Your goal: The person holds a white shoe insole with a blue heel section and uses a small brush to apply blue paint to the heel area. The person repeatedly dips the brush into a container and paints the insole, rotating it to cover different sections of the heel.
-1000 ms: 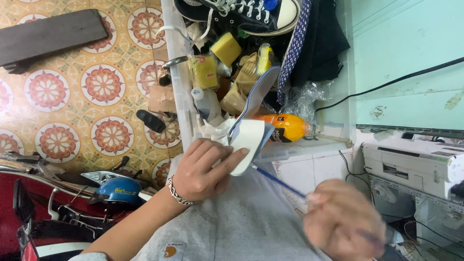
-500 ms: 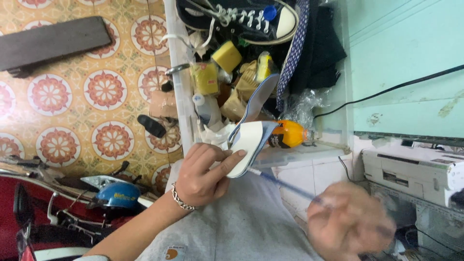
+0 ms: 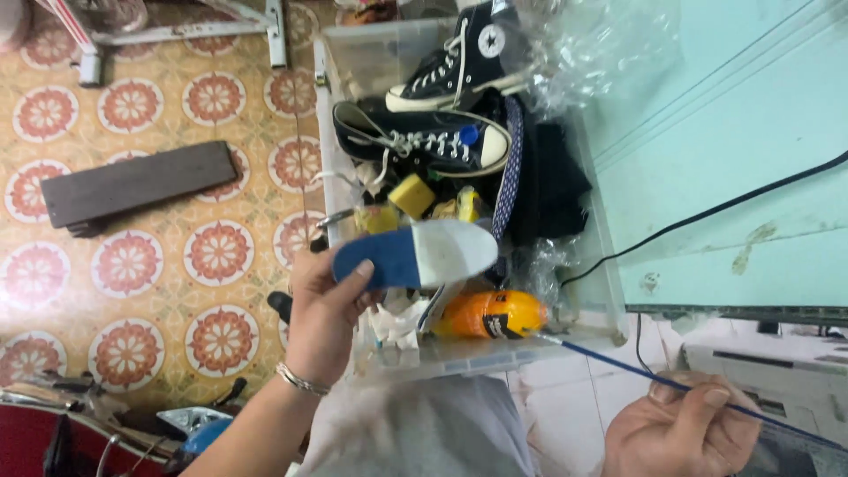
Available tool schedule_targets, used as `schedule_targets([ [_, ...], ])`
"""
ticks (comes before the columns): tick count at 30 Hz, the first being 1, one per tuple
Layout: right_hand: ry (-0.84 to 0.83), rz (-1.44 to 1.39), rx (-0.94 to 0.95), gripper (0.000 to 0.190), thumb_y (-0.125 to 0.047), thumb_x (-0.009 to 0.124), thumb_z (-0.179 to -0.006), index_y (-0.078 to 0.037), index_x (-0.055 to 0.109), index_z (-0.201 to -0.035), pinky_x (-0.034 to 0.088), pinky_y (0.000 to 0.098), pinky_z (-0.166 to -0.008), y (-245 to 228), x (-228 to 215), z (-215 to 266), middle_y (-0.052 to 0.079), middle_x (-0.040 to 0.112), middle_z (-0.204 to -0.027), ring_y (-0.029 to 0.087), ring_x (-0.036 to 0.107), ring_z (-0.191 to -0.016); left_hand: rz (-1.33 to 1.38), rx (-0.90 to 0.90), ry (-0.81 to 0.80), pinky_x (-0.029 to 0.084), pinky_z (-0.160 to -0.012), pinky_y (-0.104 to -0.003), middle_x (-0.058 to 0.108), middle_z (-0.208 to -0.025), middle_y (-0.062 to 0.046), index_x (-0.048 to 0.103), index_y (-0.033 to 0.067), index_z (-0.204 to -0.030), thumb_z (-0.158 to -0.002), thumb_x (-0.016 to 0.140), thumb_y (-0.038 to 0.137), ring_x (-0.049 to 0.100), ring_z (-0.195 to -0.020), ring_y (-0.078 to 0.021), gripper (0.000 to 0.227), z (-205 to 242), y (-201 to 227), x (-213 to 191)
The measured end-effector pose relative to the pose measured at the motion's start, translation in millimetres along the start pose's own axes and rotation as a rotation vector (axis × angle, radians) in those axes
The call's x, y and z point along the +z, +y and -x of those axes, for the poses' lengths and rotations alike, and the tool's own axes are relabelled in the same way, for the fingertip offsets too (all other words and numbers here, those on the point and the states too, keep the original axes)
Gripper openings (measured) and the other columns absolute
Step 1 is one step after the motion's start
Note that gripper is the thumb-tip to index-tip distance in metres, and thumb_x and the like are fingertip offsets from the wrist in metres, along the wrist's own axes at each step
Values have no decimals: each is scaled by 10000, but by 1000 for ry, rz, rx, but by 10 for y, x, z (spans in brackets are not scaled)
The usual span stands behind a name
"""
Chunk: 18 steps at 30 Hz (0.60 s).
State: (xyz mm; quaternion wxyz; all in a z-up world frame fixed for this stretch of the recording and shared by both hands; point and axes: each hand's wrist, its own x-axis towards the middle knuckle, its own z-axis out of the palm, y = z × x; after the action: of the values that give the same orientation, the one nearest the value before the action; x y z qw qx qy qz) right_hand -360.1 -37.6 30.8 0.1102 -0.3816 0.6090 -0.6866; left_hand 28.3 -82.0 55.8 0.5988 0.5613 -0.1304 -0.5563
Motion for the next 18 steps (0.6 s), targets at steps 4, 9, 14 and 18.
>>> schedule_targets([
  [4, -52, 22, 55, 454, -289, 629, -1490, -71, 477, -1122, 443, 320, -733, 190, -35, 3, 109, 511, -928, 171, 510, -789, 118, -40, -3, 669, -928, -413, 663, -1606, -158, 715, 158, -1688, -1084, 751, 21, 736, -1231, -319, 620, -176, 446, 240],
  [9, -7, -103, 220, 240, -351, 790, -1364, -131, 702, -1326, 528, 240, -731, 398, -84, 6, -2, 578, -884, 91, 559, -745, 148, 3, -128, 696, -999, -393, 603, -1736, -265, 712, 213, -1618, -1070, 764, 53, 724, -1364, -403, 573, -498, 770, 450],
  [14, -75, -54, 157, 371, -295, 699, -1441, -19, 565, -1232, 454, 319, -656, 1048, -349, -80, 113, 463, -851, 179, 509, -777, 131, 28, -190, 697, -912, -367, 700, -1618, -280, 638, 210, -1735, -1118, 734, 103, 731, -1148, -312, 634, -1047, 1121, 677],
  [18, -978, -596, 1621, 1039, -935, 497, -1184, 87, 673, -1258, 419, 556, -583, 3721, -1903, -1470, -13, 504, -748, 242, 493, -604, 148, 99, -197, 727, -896, -338, 671, -1649, -294, 610, 217, -1744, -1148, 735, 168, 745, -1218, -340, 611, -1628, 1355, 751],
])
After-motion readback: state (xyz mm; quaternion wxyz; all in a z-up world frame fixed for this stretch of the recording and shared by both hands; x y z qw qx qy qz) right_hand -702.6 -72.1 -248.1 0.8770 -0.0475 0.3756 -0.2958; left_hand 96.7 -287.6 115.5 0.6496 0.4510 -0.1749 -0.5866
